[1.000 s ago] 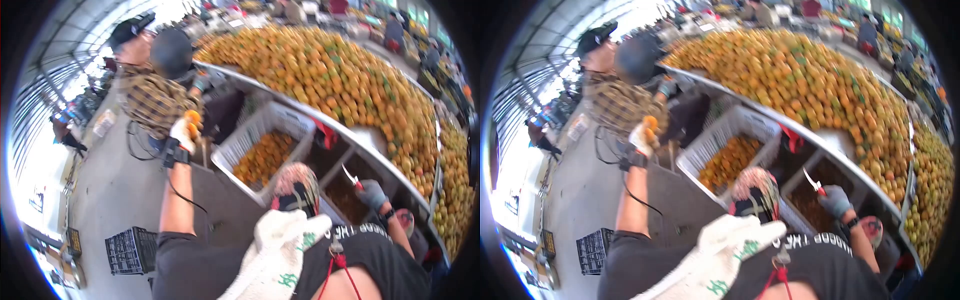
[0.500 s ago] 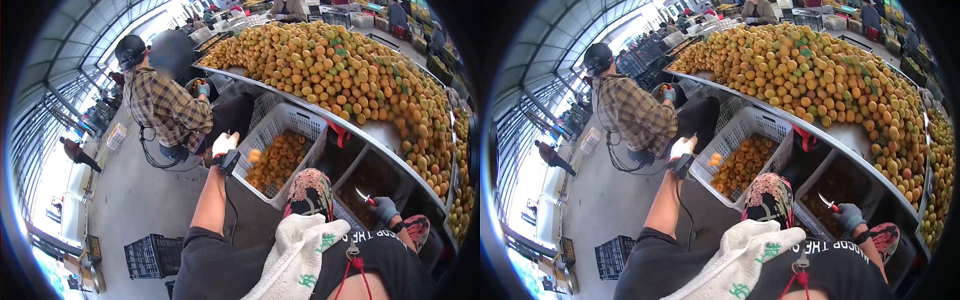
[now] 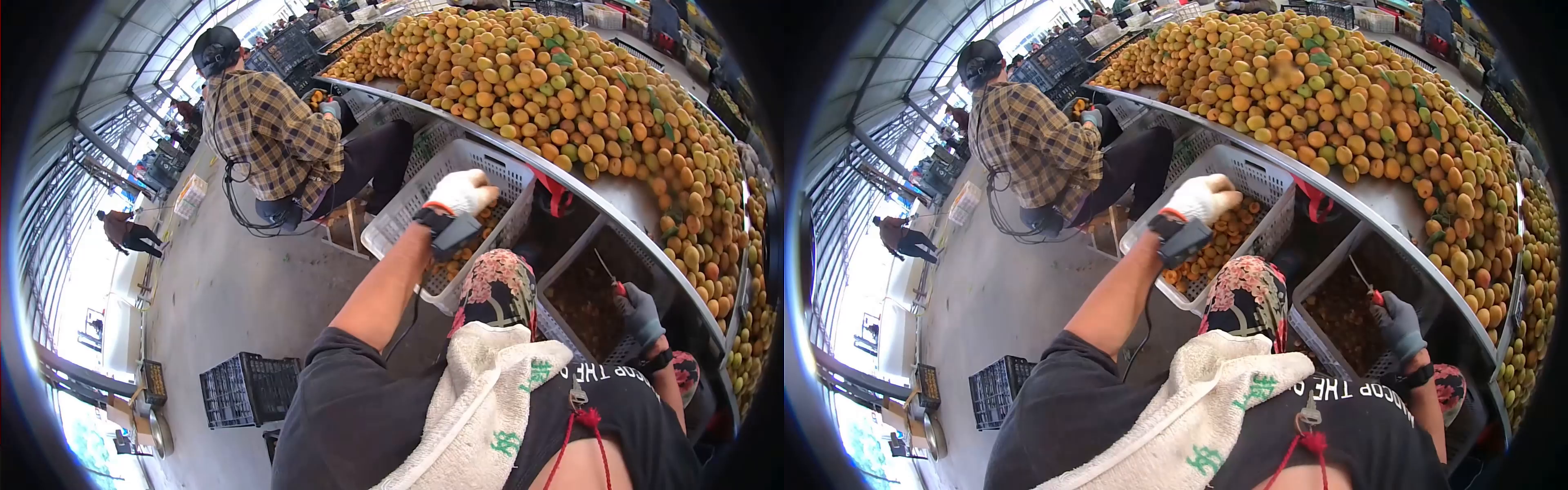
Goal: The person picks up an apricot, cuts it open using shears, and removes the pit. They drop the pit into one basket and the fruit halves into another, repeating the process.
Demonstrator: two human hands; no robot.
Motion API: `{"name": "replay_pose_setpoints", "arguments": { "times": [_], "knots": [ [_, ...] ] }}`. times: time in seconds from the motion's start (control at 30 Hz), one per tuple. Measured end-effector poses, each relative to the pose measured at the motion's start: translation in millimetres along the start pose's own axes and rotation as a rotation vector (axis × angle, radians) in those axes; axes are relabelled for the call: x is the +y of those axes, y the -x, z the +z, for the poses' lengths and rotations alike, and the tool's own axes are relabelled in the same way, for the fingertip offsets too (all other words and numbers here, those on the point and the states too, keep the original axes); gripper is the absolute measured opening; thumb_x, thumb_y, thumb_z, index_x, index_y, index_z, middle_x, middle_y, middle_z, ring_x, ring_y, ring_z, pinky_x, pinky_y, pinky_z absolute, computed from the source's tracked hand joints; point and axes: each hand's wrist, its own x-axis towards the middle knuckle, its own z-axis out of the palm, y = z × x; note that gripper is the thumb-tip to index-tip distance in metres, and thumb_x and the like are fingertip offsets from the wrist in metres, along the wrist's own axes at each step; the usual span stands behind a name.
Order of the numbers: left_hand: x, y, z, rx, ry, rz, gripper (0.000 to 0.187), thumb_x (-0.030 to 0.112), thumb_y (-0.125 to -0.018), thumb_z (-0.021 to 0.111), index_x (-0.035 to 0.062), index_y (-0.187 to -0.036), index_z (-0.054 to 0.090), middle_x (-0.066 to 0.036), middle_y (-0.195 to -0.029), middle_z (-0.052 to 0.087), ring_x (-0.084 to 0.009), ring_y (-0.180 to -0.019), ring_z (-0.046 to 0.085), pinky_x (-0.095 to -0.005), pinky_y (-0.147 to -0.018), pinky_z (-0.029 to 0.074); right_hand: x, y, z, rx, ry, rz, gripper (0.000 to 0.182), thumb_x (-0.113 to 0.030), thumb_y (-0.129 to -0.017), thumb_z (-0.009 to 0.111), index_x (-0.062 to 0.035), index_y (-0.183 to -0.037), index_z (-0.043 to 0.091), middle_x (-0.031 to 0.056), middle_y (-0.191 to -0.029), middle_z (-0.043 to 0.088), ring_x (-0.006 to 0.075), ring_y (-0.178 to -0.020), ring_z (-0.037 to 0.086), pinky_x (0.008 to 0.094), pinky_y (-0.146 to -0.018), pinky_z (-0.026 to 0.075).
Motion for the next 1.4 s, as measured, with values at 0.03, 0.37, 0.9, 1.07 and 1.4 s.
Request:
{"name": "replay_pose_setpoints", "arguments": {
  "times": [0.03, 0.37, 0.9, 1.07, 1.4],
  "knots": [
    [2, -13, 16, 0.033, -0.146, 0.102, 0.034, 0.034, -0.085, 0.063, 0.0037, -0.1, 0.069, -0.018, -0.092, 0.07, -0.0307, -0.091, 0.067, -0.0388, -0.081, 0.051, 2, -1, -7, 0.006, 0.001, 0.005, 0.012, -0.011, -0.088, 0.065, -0.0024, -0.093, 0.058, 0.0142, -0.07, 0.053, 0.0191, -0.064, 0.05, 0.0322, -0.063, 0.045],
    [74, -70, 128, -0.158, -0.104, 0.229, 0.039, 0.04, -0.083, 0.065, 0.0045, -0.098, 0.068, -0.018, -0.091, 0.07, -0.0341, -0.091, 0.067, -0.0404, -0.082, 0.052, 30, -4, -38, 0.095, -0.374, 0.163, 0.012, -0.009, -0.091, 0.065, -0.0046, -0.083, 0.058, -0.0086, -0.072, 0.048, 0.0025, -0.067, 0.042, 0.0226, -0.058, 0.036],
    [104, -134, 190, -0.012, 0.331, 0.321, 0.01, 0.007, -0.086, 0.066, 0.0018, -0.094, 0.07, -0.005, -0.084, 0.067, -0.0131, -0.081, 0.062, -0.0269, -0.076, 0.049, 11, 5, -47, 0.381, -0.19, -0.013, 0.028, -0.035, -0.095, 0.058, -0.008, -0.1, 0.055, 0.0232, -0.081, 0.063, 0.0444, -0.079, 0.062, 0.0469, -0.065, 0.048],
    [138, -156, 213, -0.08, 0.116, 0.454, 0.021, 0.005, -0.085, 0.064, -0.0012, -0.104, 0.068, -0.006, -0.096, 0.069, -0.0147, -0.09, 0.063, -0.027, -0.083, 0.049, 4, 8, -53, 0.366, 0.003, -0.056, 0.03, -0.038, -0.096, 0.056, -0.0084, -0.094, 0.053, 0.0195, -0.074, 0.062, 0.0424, -0.075, 0.062, 0.05, -0.062, 0.047],
    [206, -246, 314, -0.021, -0.487, 0.878, 0.058, 0.011, -0.074, 0.059, 0.02, -0.131, 0.056, -0.018, -0.139, 0.05, -0.04, -0.12, 0.051, -0.0451, -0.1, 0.046, 5, 15, -69, 0.507, -0.023, -0.083, 0.025, -0.031, -0.093, 0.062, -0.0065, -0.097, 0.056, 0.0188, -0.08, 0.061, 0.0405, -0.074, 0.061, 0.0439, -0.061, 0.048]
  ]
}}
